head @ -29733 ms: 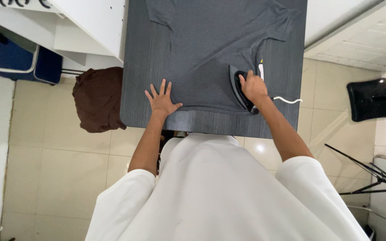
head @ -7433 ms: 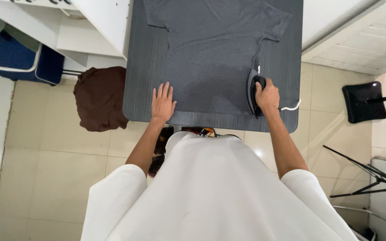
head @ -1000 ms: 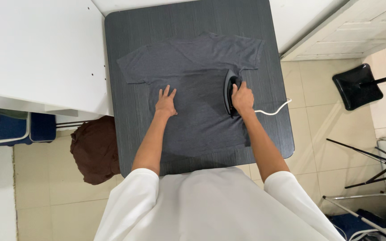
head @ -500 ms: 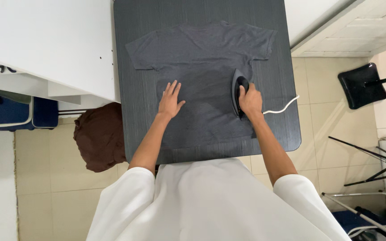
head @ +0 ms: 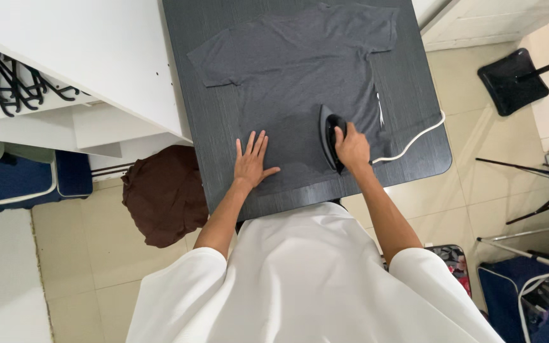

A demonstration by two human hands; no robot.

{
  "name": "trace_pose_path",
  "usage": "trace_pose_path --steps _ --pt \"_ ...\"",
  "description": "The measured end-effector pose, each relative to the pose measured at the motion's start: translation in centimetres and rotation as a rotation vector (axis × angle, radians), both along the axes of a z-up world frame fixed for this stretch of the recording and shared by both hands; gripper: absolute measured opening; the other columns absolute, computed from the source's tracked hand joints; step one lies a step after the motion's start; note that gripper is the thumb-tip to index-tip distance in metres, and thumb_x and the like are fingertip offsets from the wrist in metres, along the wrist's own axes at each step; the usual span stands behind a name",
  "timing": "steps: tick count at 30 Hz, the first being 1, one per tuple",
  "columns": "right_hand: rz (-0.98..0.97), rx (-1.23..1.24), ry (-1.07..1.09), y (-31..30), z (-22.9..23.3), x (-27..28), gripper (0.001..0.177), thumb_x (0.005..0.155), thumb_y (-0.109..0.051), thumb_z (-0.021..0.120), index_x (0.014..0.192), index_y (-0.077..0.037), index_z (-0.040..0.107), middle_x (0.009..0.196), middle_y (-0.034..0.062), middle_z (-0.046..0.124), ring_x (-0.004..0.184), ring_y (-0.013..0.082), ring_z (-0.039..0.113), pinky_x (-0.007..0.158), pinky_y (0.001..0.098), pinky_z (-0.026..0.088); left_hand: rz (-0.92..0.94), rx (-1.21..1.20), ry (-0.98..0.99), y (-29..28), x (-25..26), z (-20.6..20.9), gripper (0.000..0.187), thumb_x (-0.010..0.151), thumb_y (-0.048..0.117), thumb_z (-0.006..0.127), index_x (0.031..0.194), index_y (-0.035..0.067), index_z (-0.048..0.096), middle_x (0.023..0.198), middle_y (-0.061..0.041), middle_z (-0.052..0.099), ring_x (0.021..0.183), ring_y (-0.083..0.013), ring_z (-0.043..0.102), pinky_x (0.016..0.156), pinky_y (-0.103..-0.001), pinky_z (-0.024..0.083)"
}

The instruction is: The person hangs a white shirt on a hanger and places it in a closet. Then, the person lays a grey t-shirt on an ironing board, smooths it out, and irons it with an electric iron.

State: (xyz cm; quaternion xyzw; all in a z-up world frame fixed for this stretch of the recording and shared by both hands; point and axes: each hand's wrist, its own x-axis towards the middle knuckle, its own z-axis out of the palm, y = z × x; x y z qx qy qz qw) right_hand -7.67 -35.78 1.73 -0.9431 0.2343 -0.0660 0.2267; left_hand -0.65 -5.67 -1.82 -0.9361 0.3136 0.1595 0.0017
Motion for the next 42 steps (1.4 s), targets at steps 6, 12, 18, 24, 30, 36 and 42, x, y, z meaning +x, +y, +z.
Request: trace_pose_path --steps 6,12,18,24,30,36,42 --pt "-0.133 -0.07 -0.032 -2.1 -1.6 0.1 0.044 0.105 -0.039 0.059 0.11 0.004 0.062 0.086 0.0351 0.068 0.082 0.0555 0.066 0.072 0.0608 0.053 -0.021 0.017 -0.016 0.7 -0.2 0.1 0.115 0.082 0.088 0.041 0.164 0.012 0.013 0.172 -0.001 0.004 0.158 -0.0245 0.001 0.125 -0.062 0.007" --pt "-0.142 -0.063 -0.004 -5.0 -1.0 -3.1 0.043 0.104 -0.038 0.061 0.11 0.004 0.062 0.088 0.0357 0.068 0.084 0.0563 0.066 0.074 0.061 0.053 -0.039 0.041 -0.026 1.4 -0.2 -0.1 0.117 0.081 0.089 0.039 0.165 0.013 0.011 0.172 0.0 0.004 0.158 -0.0234 0.0 0.124 -0.064 0.008" --pt "-0.239 -0.031 0.027 -6.7 -0.3 -6.1 0.043 0.106 -0.037 0.06 0.11 0.005 0.061 0.091 0.0365 0.067 0.087 0.056 0.066 0.077 0.0591 0.053 -0.04 0.132 -0.006 1.1 -0.1 -0.1 0.116 0.081 0.091 0.033 0.165 0.015 0.006 0.173 0.001 -0.003 0.158 -0.023 -0.004 0.124 -0.064 0.007" --pt "-0.308 -0.091 0.018 -7.3 -0.1 -7.5 0.04 0.104 -0.036 0.061 0.109 0.003 0.061 0.092 0.0352 0.068 0.088 0.0569 0.065 0.078 0.0618 0.051 -0.029 0.184 0.086 0.5 0.4 0.2 0.117 0.081 0.089 0.036 0.165 0.016 0.0 0.171 0.001 -0.01 0.157 -0.0244 -0.01 0.124 -0.063 0.005" --pt "-0.287 -0.018 0.003 -8.7 0.1 -7.4 0.042 0.102 -0.037 0.063 0.109 0.004 0.063 0.095 0.036 0.069 0.092 0.0555 0.066 0.082 0.0594 0.053 0.011 0.189 0.18 -0.8 0.6 1.1 0.118 0.084 0.078 0.056 0.164 0.01 0.002 0.173 -0.005 -0.01 0.158 -0.0291 -0.009 0.125 -0.064 0.006" --pt "-0.192 0.005 0.048 -8.1 2.5 -5.5 0.044 0.102 -0.037 0.063 0.109 0.006 0.064 0.093 0.0355 0.069 0.091 0.0545 0.067 0.081 0.059 0.054 0.15 0.132 0.305 -2.5 0.9 3.4 0.123 0.076 0.06 0.082 0.163 0.006 0.013 0.173 -0.007 -0.001 0.159 -0.0311 -0.004 0.125 -0.066 0.007" --pt "0.024 0.025 0.014 -6.9 0.6 0.8 0.044 0.103 -0.038 0.058 0.112 0.005 0.062 0.089 0.0349 0.069 0.085 0.054 0.068 0.076 0.0586 0.055 0.241 0.264 0.3 -5.7 0.8 3.6 0.124 0.072 0.051 0.09 0.162 0.005 0.017 0.172 -0.01 0.003 0.158 -0.0338 -0.002 0.125 -0.065 0.008"
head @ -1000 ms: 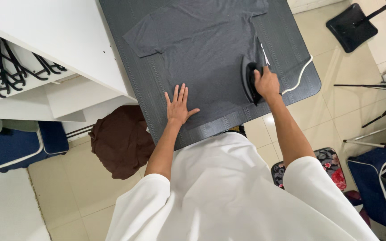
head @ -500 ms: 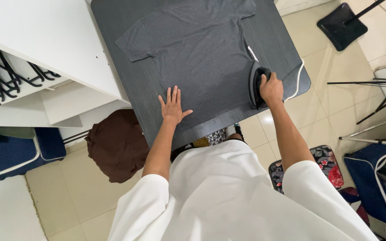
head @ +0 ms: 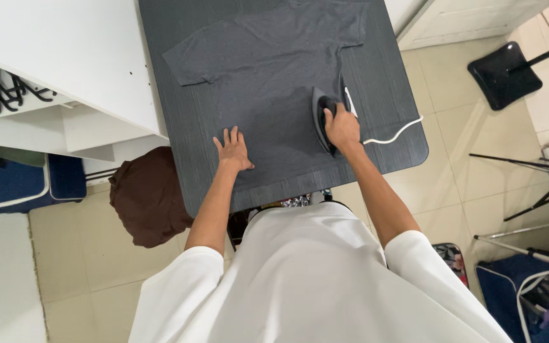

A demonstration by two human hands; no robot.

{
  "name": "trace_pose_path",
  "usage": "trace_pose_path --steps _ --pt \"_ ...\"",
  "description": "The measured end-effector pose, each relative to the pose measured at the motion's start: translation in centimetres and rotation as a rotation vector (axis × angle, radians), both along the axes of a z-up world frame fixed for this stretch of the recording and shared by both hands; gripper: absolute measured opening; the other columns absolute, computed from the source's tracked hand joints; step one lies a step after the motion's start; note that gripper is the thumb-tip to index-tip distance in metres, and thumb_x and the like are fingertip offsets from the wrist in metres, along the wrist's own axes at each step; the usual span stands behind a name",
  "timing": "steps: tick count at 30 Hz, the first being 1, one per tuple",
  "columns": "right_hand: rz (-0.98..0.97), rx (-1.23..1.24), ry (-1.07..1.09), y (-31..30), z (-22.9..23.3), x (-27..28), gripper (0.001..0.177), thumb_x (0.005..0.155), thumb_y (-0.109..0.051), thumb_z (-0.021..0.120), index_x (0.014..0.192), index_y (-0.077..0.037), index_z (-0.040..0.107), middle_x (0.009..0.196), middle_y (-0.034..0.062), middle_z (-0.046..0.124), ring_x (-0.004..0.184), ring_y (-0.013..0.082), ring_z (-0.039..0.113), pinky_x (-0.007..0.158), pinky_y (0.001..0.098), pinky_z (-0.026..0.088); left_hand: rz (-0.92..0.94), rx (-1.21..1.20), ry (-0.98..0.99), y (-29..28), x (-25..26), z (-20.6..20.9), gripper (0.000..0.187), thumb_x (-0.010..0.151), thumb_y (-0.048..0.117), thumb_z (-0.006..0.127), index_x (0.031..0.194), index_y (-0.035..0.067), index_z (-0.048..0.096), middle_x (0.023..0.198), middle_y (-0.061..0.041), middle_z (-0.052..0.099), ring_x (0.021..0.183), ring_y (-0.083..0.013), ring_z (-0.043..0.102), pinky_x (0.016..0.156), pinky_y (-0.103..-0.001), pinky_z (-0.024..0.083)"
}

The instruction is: The person hangs a white shirt on a hanger and places it in a closet. Then, the person lays a grey t-shirt on an ironing board, smooths it out, and irons it with an electric iron.

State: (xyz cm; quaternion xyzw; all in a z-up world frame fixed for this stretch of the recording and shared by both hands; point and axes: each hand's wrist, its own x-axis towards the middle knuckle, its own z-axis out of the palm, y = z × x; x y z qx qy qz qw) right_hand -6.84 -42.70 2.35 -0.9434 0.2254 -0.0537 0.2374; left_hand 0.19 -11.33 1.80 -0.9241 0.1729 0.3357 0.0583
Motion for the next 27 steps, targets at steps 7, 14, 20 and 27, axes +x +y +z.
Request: trace_pose_path --steps 7,14,20,27 --pt "0.104 -0.04 -0.031 -3.5 -3.0 4.0 0.048 0.103 -0.038 0.057 0.118 0.007 0.059 0.089 0.0351 0.069 0.084 0.053 0.068 0.074 0.0583 0.055 0.19 -0.059 -0.042 -0.1 -1.5 -0.7 0.123 0.072 0.038 0.093 0.164 0.016 0.014 0.174 0.002 0.002 0.159 -0.0226 0.005 0.128 -0.06 0.009" --pt "0.027 -0.053 0.048 -6.8 -2.8 3.8 0.046 0.106 -0.037 0.055 0.118 0.008 0.056 0.091 0.0347 0.068 0.085 0.054 0.068 0.075 0.0586 0.054 0.292 -0.047 -0.04 -0.4 -1.8 -1.1 0.122 0.072 0.035 0.092 0.165 0.025 0.013 0.173 0.009 0.0 0.158 -0.0162 0.005 0.126 -0.062 0.009" --pt "0.085 -0.101 0.058 -8.6 -1.4 2.3 0.043 0.108 -0.036 0.055 0.115 0.006 0.057 0.094 0.0349 0.069 0.089 0.0543 0.068 0.079 0.0584 0.054 0.286 -0.1 -0.077 0.0 -2.5 0.1 0.115 0.073 0.033 0.091 0.163 0.02 0.021 0.172 0.007 0.004 0.158 -0.0171 0.007 0.127 -0.059 0.008" --pt "0.0 -0.05 0.02 -7.9 -0.5 0.5 0.046 0.104 -0.037 0.06 0.115 0.008 0.061 0.095 0.0347 0.07 0.09 0.053 0.068 0.078 0.057 0.055 0.069 -0.364 -0.35 3.3 -5.6 -1.7 0.064 0.085 0.022 0.081 0.144 0.014 0.058 0.159 -0.004 0.037 0.148 -0.0244 0.034 0.122 -0.054 0.028"
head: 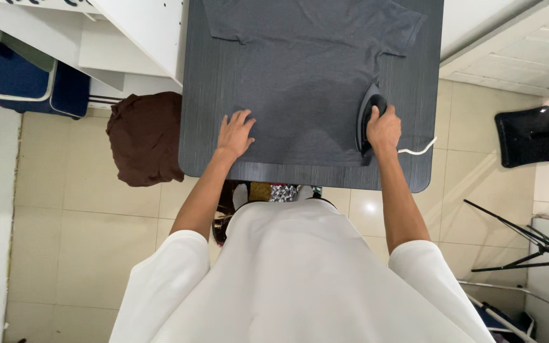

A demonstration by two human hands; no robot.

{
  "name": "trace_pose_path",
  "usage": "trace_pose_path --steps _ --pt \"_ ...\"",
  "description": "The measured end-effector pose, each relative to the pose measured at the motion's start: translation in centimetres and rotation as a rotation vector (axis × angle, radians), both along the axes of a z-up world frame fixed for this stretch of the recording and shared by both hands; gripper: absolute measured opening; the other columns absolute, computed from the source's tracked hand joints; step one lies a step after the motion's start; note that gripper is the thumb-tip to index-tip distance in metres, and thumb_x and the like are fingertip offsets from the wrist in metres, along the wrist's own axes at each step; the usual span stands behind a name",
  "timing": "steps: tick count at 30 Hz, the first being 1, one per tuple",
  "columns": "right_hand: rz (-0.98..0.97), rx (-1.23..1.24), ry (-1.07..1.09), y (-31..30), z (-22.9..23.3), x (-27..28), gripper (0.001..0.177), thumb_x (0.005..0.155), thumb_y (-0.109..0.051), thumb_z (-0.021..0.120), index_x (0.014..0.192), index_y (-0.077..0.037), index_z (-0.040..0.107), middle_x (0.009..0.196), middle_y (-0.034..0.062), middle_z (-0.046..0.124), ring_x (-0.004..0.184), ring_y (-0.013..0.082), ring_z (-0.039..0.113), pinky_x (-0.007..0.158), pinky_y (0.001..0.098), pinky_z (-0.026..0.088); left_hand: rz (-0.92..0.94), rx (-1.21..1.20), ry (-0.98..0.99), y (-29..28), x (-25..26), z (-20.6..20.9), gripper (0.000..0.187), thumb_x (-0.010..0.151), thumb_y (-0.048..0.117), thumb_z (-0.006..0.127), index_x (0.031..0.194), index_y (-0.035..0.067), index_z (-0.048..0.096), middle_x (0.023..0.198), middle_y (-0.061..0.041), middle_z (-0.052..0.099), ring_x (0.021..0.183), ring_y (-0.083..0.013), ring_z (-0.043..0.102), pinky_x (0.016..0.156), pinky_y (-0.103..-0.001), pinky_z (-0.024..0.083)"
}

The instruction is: The person hangs a white shirt on a hanger and places it in a closet. Then, the person lays a grey t-shirt on an ironing board, smooths it out, and irons it with an electric iron.

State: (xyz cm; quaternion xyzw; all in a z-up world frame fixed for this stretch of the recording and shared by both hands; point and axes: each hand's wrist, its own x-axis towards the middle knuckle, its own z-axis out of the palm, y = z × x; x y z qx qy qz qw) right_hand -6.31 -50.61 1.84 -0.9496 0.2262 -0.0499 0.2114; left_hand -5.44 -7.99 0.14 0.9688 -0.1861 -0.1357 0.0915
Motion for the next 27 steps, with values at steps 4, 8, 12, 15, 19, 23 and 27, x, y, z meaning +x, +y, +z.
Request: trace_pose_path --steps 4,8,12,15,19,23,27 --pt "0.059 -0.026 0.023 4.7 1.5 -2.7 0.046 0.106 -0.038 0.06 0.117 0.007 0.062 0.093 0.0339 0.07 0.089 0.0525 0.069 0.08 0.0564 0.056 -0.051 -0.057 0.059 3.0 -0.1 -1.1 0.056 0.087 0.024 0.08 0.14 0.017 0.063 0.153 -0.002 0.045 0.142 -0.0224 0.043 0.116 -0.048 0.039" --pt "0.108 0.016 0.075 12.1 2.4 -3.9 0.044 0.103 -0.039 0.059 0.119 0.002 0.062 0.089 0.032 0.07 0.083 0.0519 0.069 0.074 0.0582 0.055 -0.185 -0.013 0.108 4.4 0.8 0.3 0.071 0.078 0.033 0.086 0.142 0.018 0.06 0.155 -0.002 0.042 0.143 -0.0214 0.041 0.113 -0.045 0.04" --pt "0.241 0.056 -0.036 18.3 1.3 -4.8 0.041 0.105 -0.038 0.056 0.116 0.001 0.061 0.09 0.0296 0.071 0.082 0.0507 0.068 0.073 0.0575 0.055 -0.268 0.028 0.16 5.4 1.3 2.1 0.088 0.067 0.04 0.091 0.146 0.022 0.055 0.157 0.0 0.038 0.145 -0.0205 0.036 0.117 -0.046 0.036" --pt "0.249 0.03 -0.013 20.4 0.2 -5.0 0.04 0.105 -0.039 0.055 0.11 0.001 0.06 0.088 0.0284 0.071 0.08 0.0503 0.068 0.072 0.0579 0.055 -0.318 0.023 0.136 6.3 1.5 2.4 0.093 0.067 0.043 0.09 0.149 0.024 0.051 0.159 0.0 0.035 0.146 -0.0208 0.033 0.118 -0.05 0.033" --pt "0.14 -0.049 0.015 19.4 -0.7 -4.8 0.041 0.105 -0.04 0.056 0.111 0.0 0.06 0.083 0.0302 0.07 0.077 0.0511 0.068 0.069 0.059 0.054 -0.327 -0.009 0.112 7.5 1.3 0.9 0.094 0.07 0.047 0.088 0.152 0.025 0.047 0.161 0.001 0.032 0.148 -0.0209 0.03 0.121 -0.06 0.026" --pt "-0.059 -0.089 -0.011 16.7 -1.0 -5.3 0.041 0.107 -0.04 0.056 0.111 0.0 0.058 0.084 0.0314 0.069 0.078 0.0522 0.068 0.07 0.0586 0.054 -0.313 -0.024 0.088 7.9 1.1 -0.6 0.096 0.072 0.049 0.084 0.155 0.025 0.042 0.165 0.005 0.028 0.151 -0.0178 0.028 0.122 -0.063 0.022" --pt "-0.116 -0.09 0.015 16.6 -1.1 -6.9 0.042 0.108 -0.04 0.056 0.109 0.002 0.057 0.084 0.0335 0.068 0.08 0.0543 0.067 0.071 0.0592 0.055 -0.312 -0.001 0.075 8.2 0.6 -1.4 0.098 0.073 0.052 0.081 0.157 0.028 0.037 0.167 0.008 0.022 0.153 -0.0151 0.023 0.124 -0.062 0.019"
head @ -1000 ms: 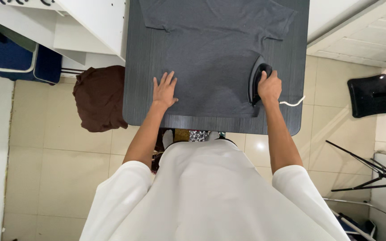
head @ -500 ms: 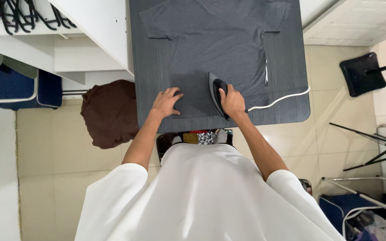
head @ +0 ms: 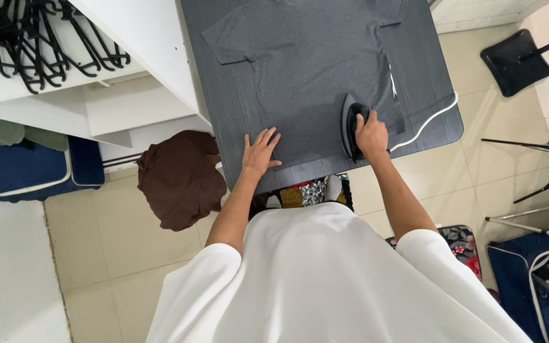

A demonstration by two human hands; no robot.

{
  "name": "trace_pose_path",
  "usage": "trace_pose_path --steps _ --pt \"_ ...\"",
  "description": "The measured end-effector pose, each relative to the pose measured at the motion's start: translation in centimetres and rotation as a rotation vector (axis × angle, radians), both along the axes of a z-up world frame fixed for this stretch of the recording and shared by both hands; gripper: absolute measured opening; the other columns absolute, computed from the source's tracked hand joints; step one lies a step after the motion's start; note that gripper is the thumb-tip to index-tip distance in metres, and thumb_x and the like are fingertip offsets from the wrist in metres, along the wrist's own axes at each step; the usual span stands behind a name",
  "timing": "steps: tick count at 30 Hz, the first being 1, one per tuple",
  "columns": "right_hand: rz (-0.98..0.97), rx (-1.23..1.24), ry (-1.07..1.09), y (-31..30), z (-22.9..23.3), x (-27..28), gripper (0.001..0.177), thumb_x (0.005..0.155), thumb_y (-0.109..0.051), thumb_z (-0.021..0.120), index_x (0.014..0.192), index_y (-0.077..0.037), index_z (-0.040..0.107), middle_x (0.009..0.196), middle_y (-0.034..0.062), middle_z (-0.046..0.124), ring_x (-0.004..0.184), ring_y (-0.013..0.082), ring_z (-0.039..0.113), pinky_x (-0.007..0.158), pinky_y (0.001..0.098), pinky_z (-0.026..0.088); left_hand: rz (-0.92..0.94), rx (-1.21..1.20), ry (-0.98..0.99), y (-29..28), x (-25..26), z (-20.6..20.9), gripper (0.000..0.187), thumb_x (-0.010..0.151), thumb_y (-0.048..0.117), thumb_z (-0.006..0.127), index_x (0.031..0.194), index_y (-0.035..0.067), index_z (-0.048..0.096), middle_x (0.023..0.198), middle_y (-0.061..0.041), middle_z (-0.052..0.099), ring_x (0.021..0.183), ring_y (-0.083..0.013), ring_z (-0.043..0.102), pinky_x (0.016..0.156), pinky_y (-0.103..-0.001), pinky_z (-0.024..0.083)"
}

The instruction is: The person hangs a white shirt on a hanger and places it in a closet. Then, the person lays a grey t-shirt on an ironing board, smooths it out, and irons it with an electric iron.

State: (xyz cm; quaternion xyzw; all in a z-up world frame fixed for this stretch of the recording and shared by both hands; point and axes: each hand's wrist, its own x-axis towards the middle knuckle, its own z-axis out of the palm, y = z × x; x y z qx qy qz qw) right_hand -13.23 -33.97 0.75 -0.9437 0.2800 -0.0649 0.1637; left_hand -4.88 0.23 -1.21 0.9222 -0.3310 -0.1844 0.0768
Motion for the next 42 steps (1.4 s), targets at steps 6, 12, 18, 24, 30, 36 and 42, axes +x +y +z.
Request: trace_pose_path --steps 6,12,18,24,30,36,42 --pt "0.012 0.018 0.041 -0.7 1.3 -2.3 0.042 0.106 -0.04 0.057 0.111 0.002 0.059 0.089 0.0349 0.069 0.084 0.0552 0.066 0.076 0.0609 0.053 0.003 0.024 0.003 0.3 -0.3 0.2 0.098 0.074 0.056 0.079 0.158 0.031 0.033 0.168 0.011 0.018 0.154 -0.0187 0.018 0.126 -0.06 0.017" --pt "-0.134 0.037 0.023 -1.4 1.2 -0.9 0.046 0.105 -0.041 0.059 0.112 0.005 0.06 0.096 0.0368 0.068 0.092 0.0544 0.067 0.081 0.0583 0.054 -0.003 0.001 0.02 0.6 0.0 0.5 0.099 0.074 0.051 0.082 0.158 0.027 0.036 0.169 0.008 0.019 0.155 -0.0211 0.018 0.124 -0.062 0.02" --pt "0.166 -0.018 0.074 2.9 1.6 0.9 0.044 0.107 -0.042 0.054 0.113 0.002 0.058 0.087 0.0337 0.069 0.082 0.0529 0.068 0.073 0.0588 0.055 -0.007 0.037 0.084 -0.4 0.6 1.7 0.102 0.068 0.047 0.088 0.155 0.023 0.04 0.166 0.003 0.024 0.152 -0.0258 0.023 0.122 -0.061 0.024" --pt "0.225 0.013 0.046 2.7 0.6 2.3 0.041 0.107 -0.042 0.053 0.107 -0.001 0.056 0.082 0.0319 0.068 0.077 0.0532 0.067 0.069 0.0597 0.054 -0.041 0.104 0.086 -1.6 1.7 3.6 0.098 0.063 0.044 0.095 0.147 0.018 0.051 0.156 -0.003 0.038 0.143 -0.0293 0.035 0.114 -0.06 0.035" --pt "0.088 0.015 0.008 -3.5 0.8 2.0 0.042 0.105 -0.041 0.056 0.112 0.001 0.059 0.083 0.0333 0.068 0.077 0.0548 0.067 0.069 0.061 0.054 -0.085 0.229 0.092 -4.6 3.8 4.1 0.09 0.063 0.044 0.095 0.141 0.019 0.058 0.145 -0.004 0.046 0.135 -0.0312 0.045 0.109 -0.059 0.042" --pt "0.186 0.147 -0.011 -9.2 3.5 3.6 0.043 0.096 -0.036 0.067 0.11 0.004 0.067 0.087 0.034 0.069 0.083 0.0533 0.067 0.071 0.0572 0.054 0.051 0.233 0.295 -7.2 9.0 1.6 0.065 0.079 0.052 0.082 0.131 0.016 0.067 0.137 -0.005 0.057 0.132 -0.032 0.054 0.107 -0.056 0.047" --pt "0.26 0.22 -0.05 -11.1 6.5 12.1 0.042 0.101 -0.037 0.064 0.111 0.004 0.067 0.088 0.0306 0.071 0.083 0.0504 0.069 0.073 0.0552 0.055 0.274 0.081 0.113 -11.8 16.1 0.9 0.065 0.086 0.041 0.081 0.141 0.012 0.061 0.149 -0.011 0.05 0.137 -0.0341 0.05 0.109 -0.05 0.049"
